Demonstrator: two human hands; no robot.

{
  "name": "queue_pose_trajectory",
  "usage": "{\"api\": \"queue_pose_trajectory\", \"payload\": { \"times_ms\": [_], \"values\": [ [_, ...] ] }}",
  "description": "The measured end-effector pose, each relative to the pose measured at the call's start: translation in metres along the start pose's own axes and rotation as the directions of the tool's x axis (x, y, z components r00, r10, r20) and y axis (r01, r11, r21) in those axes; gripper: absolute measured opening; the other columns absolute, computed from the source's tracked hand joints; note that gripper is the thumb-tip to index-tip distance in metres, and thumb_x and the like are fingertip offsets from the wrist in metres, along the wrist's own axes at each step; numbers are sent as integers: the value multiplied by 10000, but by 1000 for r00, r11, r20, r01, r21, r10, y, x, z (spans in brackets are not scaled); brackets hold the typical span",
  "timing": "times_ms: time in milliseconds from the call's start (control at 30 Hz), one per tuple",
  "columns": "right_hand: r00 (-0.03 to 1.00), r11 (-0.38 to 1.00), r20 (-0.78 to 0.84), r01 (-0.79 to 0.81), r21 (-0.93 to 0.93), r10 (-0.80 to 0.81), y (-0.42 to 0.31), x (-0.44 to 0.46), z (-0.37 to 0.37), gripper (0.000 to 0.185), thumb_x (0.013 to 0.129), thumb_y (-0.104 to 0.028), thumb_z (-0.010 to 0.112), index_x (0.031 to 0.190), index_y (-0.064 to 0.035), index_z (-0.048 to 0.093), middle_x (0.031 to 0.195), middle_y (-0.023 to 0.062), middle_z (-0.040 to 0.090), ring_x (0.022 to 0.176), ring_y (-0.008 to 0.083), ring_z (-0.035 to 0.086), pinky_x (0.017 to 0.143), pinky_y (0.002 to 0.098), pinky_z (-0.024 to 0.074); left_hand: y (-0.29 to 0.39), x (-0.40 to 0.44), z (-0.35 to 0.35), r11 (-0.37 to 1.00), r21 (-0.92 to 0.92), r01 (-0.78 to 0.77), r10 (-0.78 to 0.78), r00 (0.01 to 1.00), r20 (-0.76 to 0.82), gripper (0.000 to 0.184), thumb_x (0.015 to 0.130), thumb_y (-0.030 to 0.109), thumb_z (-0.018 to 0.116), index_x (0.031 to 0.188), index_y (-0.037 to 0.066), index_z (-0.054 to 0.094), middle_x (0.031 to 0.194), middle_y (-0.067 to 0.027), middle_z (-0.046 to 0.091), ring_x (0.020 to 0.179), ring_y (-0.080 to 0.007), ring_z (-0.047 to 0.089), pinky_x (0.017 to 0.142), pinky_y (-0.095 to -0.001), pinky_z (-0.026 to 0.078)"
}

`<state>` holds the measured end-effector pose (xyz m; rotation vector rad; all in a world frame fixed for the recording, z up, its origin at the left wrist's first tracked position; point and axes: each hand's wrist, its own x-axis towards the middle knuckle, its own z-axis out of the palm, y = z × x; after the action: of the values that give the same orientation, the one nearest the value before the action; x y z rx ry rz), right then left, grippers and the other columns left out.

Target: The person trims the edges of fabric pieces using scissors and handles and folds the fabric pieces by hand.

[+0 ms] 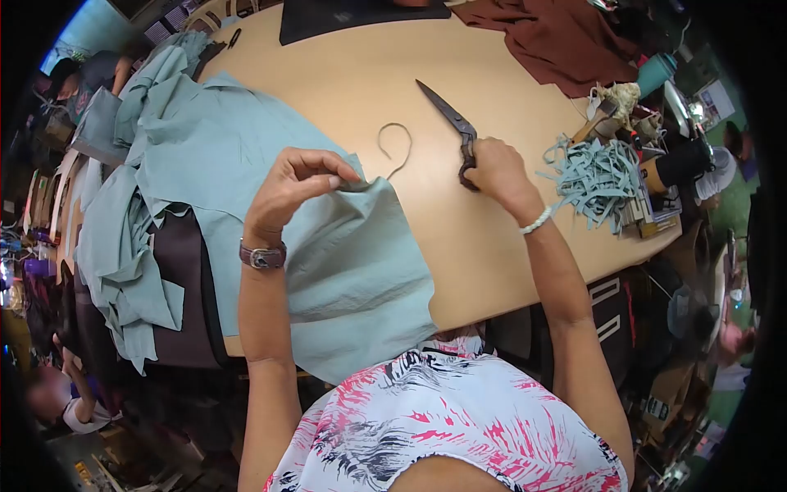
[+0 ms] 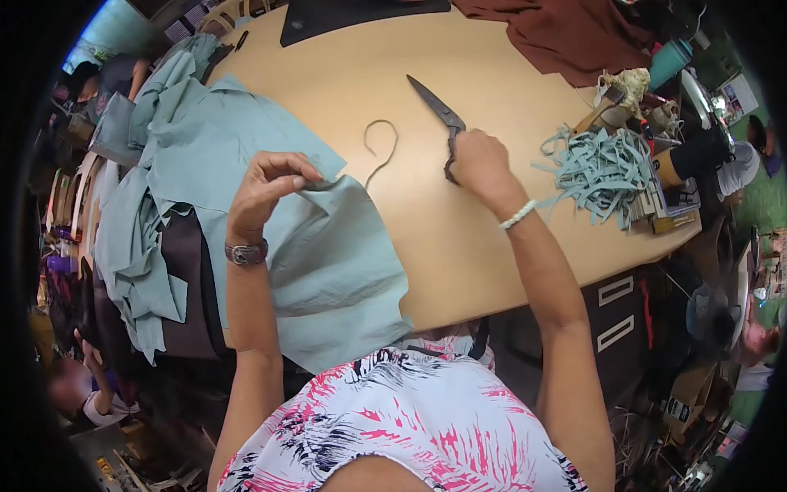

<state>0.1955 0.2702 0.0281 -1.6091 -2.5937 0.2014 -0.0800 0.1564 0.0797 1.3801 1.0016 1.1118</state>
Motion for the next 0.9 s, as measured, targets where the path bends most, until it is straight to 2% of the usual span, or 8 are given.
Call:
{"api": "queue_pose_trajectory", "payload": {
  "times_ms": [167, 267, 367, 500, 600, 700, 800, 900],
  "values": [
    [936, 918, -167, 340, 203, -309, -71, 14, 5, 599, 653, -290, 700, 1140, -16, 484, 1232, 204, 415, 1143, 334, 410, 913, 391, 390, -9, -1, 4, 1000, 2, 3, -3, 1000, 6, 188, 684, 91, 574, 795, -38, 655, 774, -79, 632, 759, -141, 569, 733, -246, 419],
    [944, 928, -220, 296, 228, -247, -85, 31, 31, 577, 697, -287, 649, 1172, -23, 454, 1249, 190, 401, 1196, 356, 341, 952, 418, 347, -11, -4, 9, 1000, 3, 24, -25, 1000, 7, 202, 688, 98, 575, 808, -42, 657, 778, -79, 632, 768, -139, 569, 739, -244, 418],
    [885, 914, -266, 405, 33, -383, -91, 13, 57, 459, 760, -232, 564, 1162, -31, 471, 1231, 171, 411, 1168, 344, 352, 895, 449, 367, -11, -5, 8, 1000, 9, 22, -22, 1000, 6, 216, 701, 85, 573, 859, -37, 657, 821, -77, 638, 794, -131, 570, 755, -241, 423],
    [790, 751, -378, 595, 286, -482, -68, -20, 62, 147, 795, -68, 445, 882, -32, 557, 896, 120, 522, 859, 275, 503, 716, 371, 412, -15, -1, 8, 999, -11, -31, 31, 1000, 2, 297, 710, 76, 575, 982, -28, 637, 937, -93, 641, 878, -136, 569, 799, -254, 431],
    [951, 754, -179, 308, 580, -250, -9, -19, 44, 116, 781, -48, 444, 772, -9, 553, 766, 134, 520, 769, 265, 524, 649, 350, 426, -5, 5, 16, 989, 141, -48, 41, 998, 50, 346, 718, 74, 565, 1047, -24, 609, 1001, -108, 635, 941, -157, 568, 828, -276, 434],
    [912, 909, -396, 252, 331, -109, 60, -15, 0, 174, 743, 45, 506, 863, 30, 631, 833, 158, 626, 780, 257, 600, 715, 314, 469, -16, 10, 33, 949, 241, -204, 175, 975, 136, 367, 717, 25, 518, 1074, -22, 590, 1024, -126, 632, 953, -195, 585, 828, -303, 453],
    [951, 939, -287, -15, 344, 120, 108, -19, -47, 185, 762, 1, 557, 931, 25, 629, 832, 121, 649, 748, 163, 609, 673, 276, 470, -30, 15, 61, 862, 410, -298, 237, 952, 195, 392, 665, -14, 481, 1039, -27, 599, 974, -172, 628, 874, -263, 609, 786, -320, 471],
    [930, 974, -351, -29, 223, 108, 148, -15, -67, 176, 766, 0, 559, 926, 30, 626, 807, 127, 652, 743, 158, 619, 667, 279, 474, -47, 18, 92, 833, 468, -294, 232, 955, 186, 386, 638, -21, 470, 994, -16, 618, 911, -175, 631, 824, -298, 606, 748, -338, 475]
  ]
}}
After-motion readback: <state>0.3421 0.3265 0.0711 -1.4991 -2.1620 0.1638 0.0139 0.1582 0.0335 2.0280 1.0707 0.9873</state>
